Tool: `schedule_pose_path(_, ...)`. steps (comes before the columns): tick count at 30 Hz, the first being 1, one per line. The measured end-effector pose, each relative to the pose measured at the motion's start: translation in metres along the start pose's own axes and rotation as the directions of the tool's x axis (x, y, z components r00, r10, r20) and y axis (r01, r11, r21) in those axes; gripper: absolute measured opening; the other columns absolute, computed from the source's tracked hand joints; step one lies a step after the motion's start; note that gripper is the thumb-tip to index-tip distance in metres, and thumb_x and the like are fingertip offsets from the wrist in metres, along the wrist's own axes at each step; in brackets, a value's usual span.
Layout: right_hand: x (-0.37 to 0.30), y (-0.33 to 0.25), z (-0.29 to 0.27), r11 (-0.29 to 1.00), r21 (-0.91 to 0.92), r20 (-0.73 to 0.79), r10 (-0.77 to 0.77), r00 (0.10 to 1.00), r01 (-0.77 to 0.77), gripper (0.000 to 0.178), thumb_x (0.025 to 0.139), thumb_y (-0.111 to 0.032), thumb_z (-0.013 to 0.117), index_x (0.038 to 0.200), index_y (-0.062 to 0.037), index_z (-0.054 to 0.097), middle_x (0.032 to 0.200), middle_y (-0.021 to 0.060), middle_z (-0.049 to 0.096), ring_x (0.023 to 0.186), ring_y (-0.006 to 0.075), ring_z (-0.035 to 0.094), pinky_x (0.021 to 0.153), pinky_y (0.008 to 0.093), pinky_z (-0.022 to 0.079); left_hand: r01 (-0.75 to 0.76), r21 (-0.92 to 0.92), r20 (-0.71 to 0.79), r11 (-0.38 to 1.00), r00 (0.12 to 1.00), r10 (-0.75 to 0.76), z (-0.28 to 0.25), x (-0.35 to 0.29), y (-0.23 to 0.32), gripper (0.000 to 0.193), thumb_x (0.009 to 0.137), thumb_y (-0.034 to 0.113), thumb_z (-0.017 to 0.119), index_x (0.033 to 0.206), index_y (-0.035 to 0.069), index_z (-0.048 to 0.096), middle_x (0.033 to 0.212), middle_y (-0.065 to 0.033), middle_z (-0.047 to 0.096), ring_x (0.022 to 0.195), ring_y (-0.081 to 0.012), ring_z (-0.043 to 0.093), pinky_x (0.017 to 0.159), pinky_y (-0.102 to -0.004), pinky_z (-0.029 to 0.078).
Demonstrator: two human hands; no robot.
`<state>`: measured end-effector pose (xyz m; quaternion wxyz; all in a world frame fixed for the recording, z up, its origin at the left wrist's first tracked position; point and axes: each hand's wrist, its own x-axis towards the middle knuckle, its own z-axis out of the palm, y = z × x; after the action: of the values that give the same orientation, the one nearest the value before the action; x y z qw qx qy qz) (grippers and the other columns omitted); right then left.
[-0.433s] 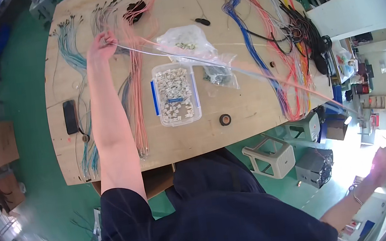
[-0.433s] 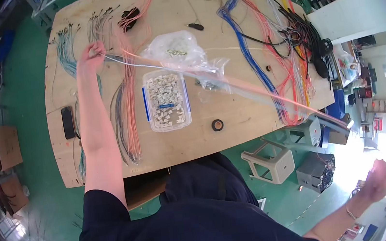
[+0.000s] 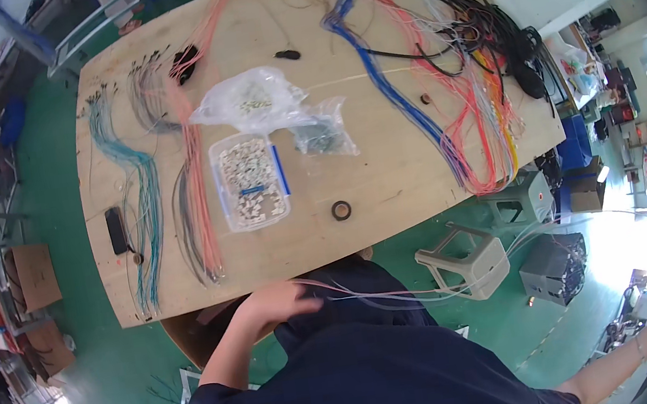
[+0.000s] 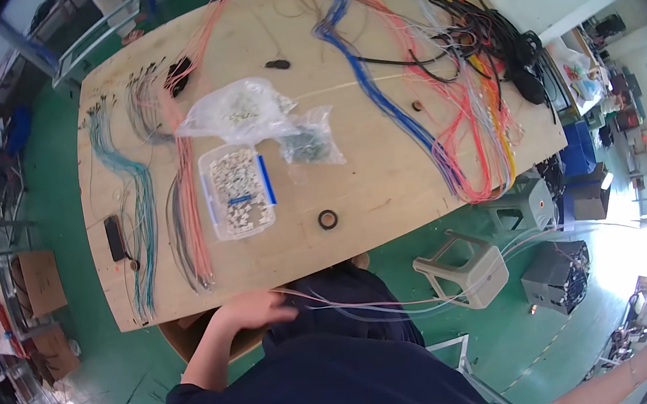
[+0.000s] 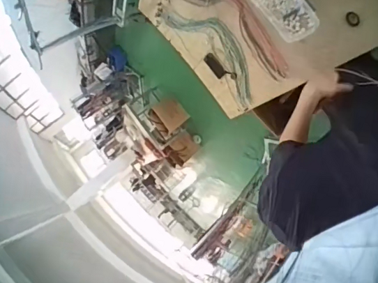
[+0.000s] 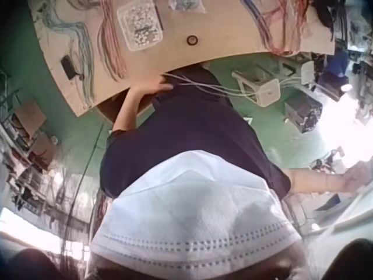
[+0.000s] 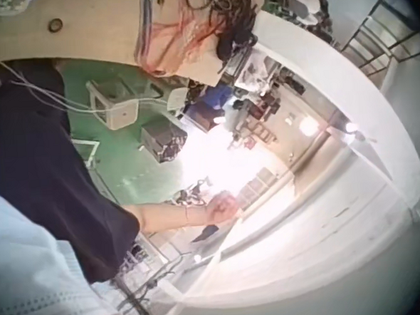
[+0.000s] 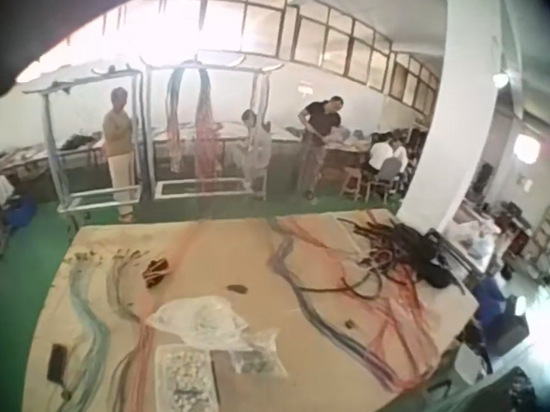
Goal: The person threads bundles of wires through black cable sleeves by hand, inserts the wire terminals into plastic connector housings, and hangs a wire harness onto a metal rack before gathering more wires.
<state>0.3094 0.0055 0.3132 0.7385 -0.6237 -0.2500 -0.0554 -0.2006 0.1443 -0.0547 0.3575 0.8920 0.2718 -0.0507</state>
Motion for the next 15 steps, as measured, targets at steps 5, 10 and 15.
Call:
schedule_pose_path(5,-0.069,0.036,0.089,0.806,-0.275,0.873,0.438,-0.214,0.524,0.012,0.066,-0.012,0.062,0.066,-0.0014,0.058,0.054,0.0075,0.049,0.05,0.0204,0.047,0.045,0.0289,0.033,0.027,-0.577,-0.147,0.816,0.98,-0.136,-0.119,0.088,0.122,0.017,0.077,0.02,0.059,0.076,0.004,0.053,0.06,-0.0048,0.053,0.055,-0.0125,0.052,0.049,-0.0248,0.039)
schedule_pose_path(10,-0.09,0.093,0.132,0.905,-0.033,0.575,0.364,-0.733,0.423,0.011,0.073,-0.015,0.057,0.071,-0.004,0.056,0.056,0.0084,0.049,0.056,0.0259,0.05,0.051,0.0341,0.04,-0.655,-0.324,-0.7,0.683,0.651,0.292,-0.086,0.171,0.191,0.05,0.069,0.023,0.067,0.107,0.0,0.043,0.107,-0.0121,0.048,0.099,-0.0294,0.045,0.084,-0.0341,0.037)
schedule_pose_path(15,-0.032,0.126,0.109,0.925,-0.275,0.818,0.369,-0.442,0.264,0.021,0.075,-0.022,0.057,0.075,-0.0012,0.058,0.065,0.0065,0.057,0.055,0.0167,0.052,0.046,0.0292,0.039,-0.464,-0.815,-0.263,0.348,0.83,0.492,-0.034,0.223,0.211,0.023,0.086,0.023,0.045,0.096,0.002,0.045,0.082,-0.0072,0.051,0.073,-0.0183,0.05,0.065,-0.028,0.041)
